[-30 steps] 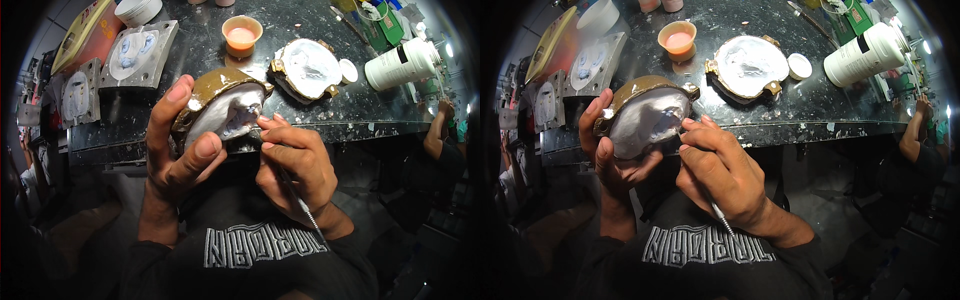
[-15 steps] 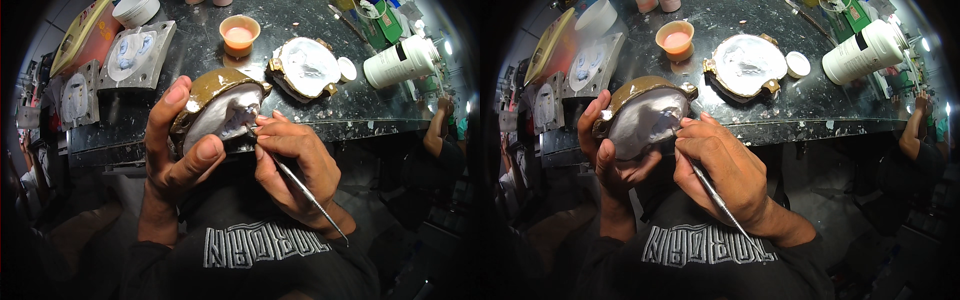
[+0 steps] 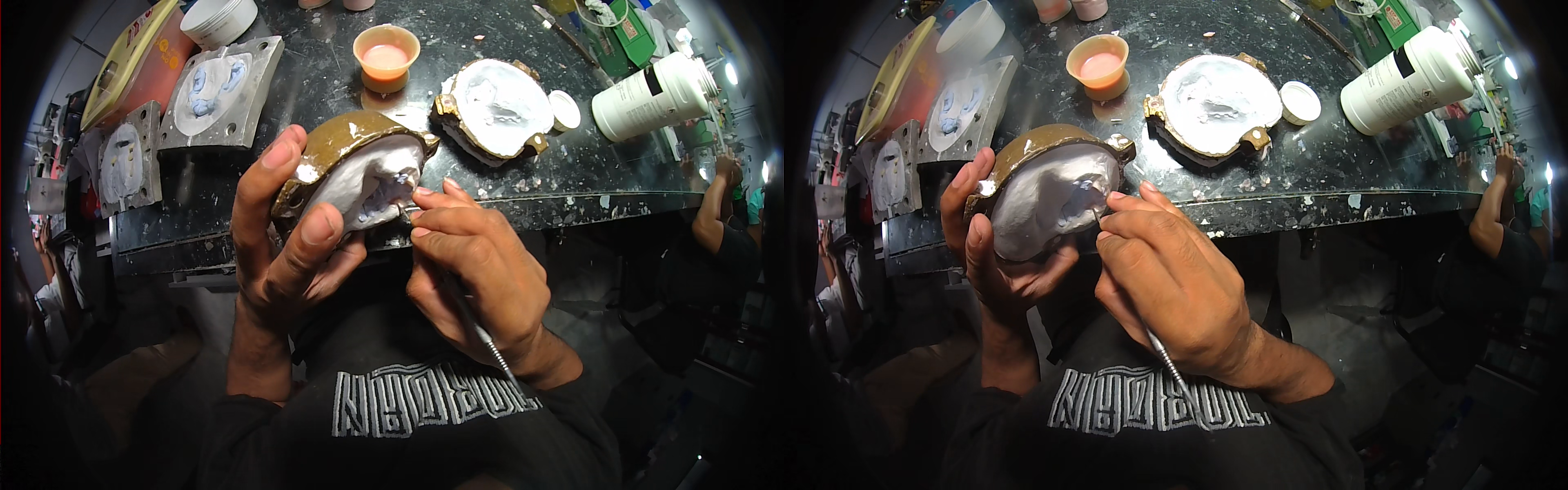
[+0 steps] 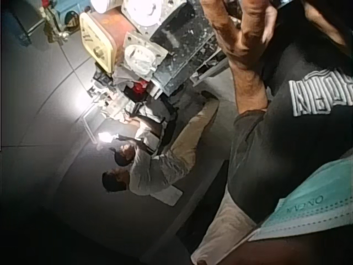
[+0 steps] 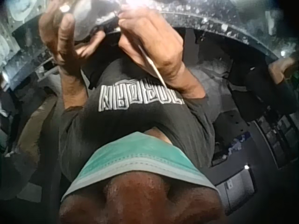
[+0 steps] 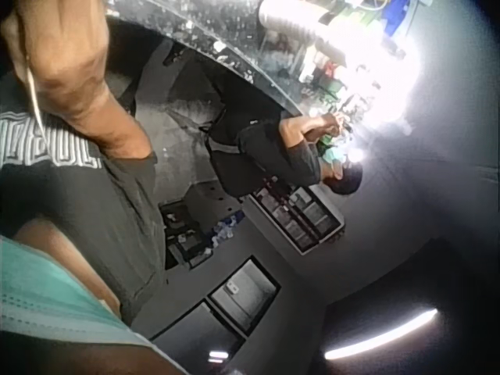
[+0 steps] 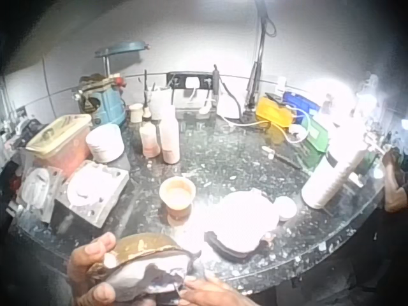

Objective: The person pours liquids from two bottles into a small cup, stirs the mixture with a stick, and then uses a metal tool to scrape and smooth the interior of a mold half. The person handles the mold and tools directly without visible protective gear.

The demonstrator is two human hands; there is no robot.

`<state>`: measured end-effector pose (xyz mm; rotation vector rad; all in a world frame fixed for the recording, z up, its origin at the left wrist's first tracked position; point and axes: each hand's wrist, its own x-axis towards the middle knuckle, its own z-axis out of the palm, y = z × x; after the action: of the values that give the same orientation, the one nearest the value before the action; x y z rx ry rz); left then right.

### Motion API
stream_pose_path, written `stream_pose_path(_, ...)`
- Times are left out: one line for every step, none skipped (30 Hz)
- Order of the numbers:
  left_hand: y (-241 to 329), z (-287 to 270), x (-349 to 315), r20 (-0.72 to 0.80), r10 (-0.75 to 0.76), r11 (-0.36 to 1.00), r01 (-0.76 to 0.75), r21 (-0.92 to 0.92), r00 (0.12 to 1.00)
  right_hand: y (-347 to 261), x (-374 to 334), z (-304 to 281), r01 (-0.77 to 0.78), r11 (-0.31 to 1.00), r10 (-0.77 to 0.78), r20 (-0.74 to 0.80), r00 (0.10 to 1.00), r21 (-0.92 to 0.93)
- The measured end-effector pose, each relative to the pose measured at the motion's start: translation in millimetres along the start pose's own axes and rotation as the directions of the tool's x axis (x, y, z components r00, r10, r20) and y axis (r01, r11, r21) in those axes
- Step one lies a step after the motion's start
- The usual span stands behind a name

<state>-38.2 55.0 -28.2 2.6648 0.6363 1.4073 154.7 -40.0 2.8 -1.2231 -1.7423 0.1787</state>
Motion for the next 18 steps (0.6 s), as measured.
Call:
stream_pose_path(0, 0, 0, -0.002, -0.003, 1.0, 0.003, -0.003, 1.0, 1, 0, -1, 0.034, 0.999, -0.034, 0.019, 0.999, -0.01)
stream_pose_path(0, 0, -1, -0.001, -0.003, 1.0, 0.003, -0.003, 1.0, 2, -1, 0, 0.034, 0.999, -0.034, 0.019, 0.999, -0.01)
stream_pose_path(0, 0, -1, -0.001, -0.007, 1.0, 0.007, 0.001, 1.0, 3, -2, 1, 0.055, 0.998, -0.055, 0.015, 0.998, -0.027)
stream_pose_path(0, 1, -2, -0.001, -0.012, 1.0, 0.012, 0.004, 1.0, 4, -3, 2, 0.077, 0.996, -0.076, 0.012, 0.997, -0.045)
stream_pose_path(1, 3, -2, -0.002, -0.012, 1.0, 0.012, 0.004, 1.0, 4, -4, 4, 0.077, 0.996, -0.077, 0.012, 0.997, -0.045)
stream_pose_path(3, 6, -1, -0.06, -0.03, 0.994, 0.024, -0.103, 0.998, 5, -5, 6, 0.058, 0.998, -0.059, -0.028, 0.998, -0.022)
stream_pose_path(4, 8, -1, -0.116, -0.055, 0.977, 0.03, -0.209, 0.992, 5, -6, 7, 0.04, 0.999, -0.039, -0.068, 0.997, 0.003)
stream_pose_path(4, 9, -1, -0.116, -0.056, 0.978, 0.031, -0.207, 0.992, 6, -5, 6, 0.04, 0.999, -0.04, -0.067, 0.997, 0.004)
stream_pose_path(4, 9, -1, -0.12, -0.057, 0.977, 0.031, -0.21, 0.991, 6, -3, 4, -0.023, 0.994, 0.032, -0.082, 0.996, 0.111)
stream_pose_path(5, 9, 0, -0.124, -0.054, 0.976, 0.026, -0.217, 0.991, 6, -3, 1, -0.085, 0.973, 0.107, -0.093, 0.99, 0.212)
stream_pose_path(5, 9, 1, -0.124, -0.051, 0.975, 0.023, -0.221, 0.991, 6, -3, 0, -0.142, 0.948, 0.176, -0.097, 0.98, 0.286)
stream_pose_path(4, 8, 1, -0.117, -0.046, 0.975, 0.019, -0.22, 0.992, 7, -4, -2, -0.142, 0.949, 0.176, -0.1, 0.979, 0.283)
stream_pose_path(4, 7, 0, -0.109, -0.045, 0.977, 0.021, -0.212, 0.993, 9, -4, -2, -0.175, 0.924, 0.213, -0.078, 0.974, 0.339)
stream_pose_path(4, 7, 0, -0.109, -0.046, 0.978, 0.022, -0.209, 0.993, 11, -4, -2, -0.207, 0.896, 0.248, -0.055, 0.967, 0.394)
stream_pose_path(4, 8, -1, -0.113, -0.051, 0.977, 0.026, -0.214, 0.992, 12, -2, -2, -0.197, 0.898, 0.237, -0.056, 0.97, 0.394)
stream_pose_path(4, 9, -1, -0.118, -0.056, 0.974, 0.028, -0.225, 0.991, 14, -1, -3, -0.198, 0.898, 0.239, -0.056, 0.97, 0.392)
stream_pose_path(3, 10, -2, -0.118, -0.056, 0.973, 0.028, -0.227, 0.991, 15, 0, -5, -0.182, 0.921, 0.206, -0.035, 0.978, 0.344)
stream_pose_path(3, 10, -1, -0.116, -0.057, 0.971, 0.029, -0.236, 0.992, 16, 2, -7, -0.163, 0.941, 0.175, -0.013, 0.985, 0.295)
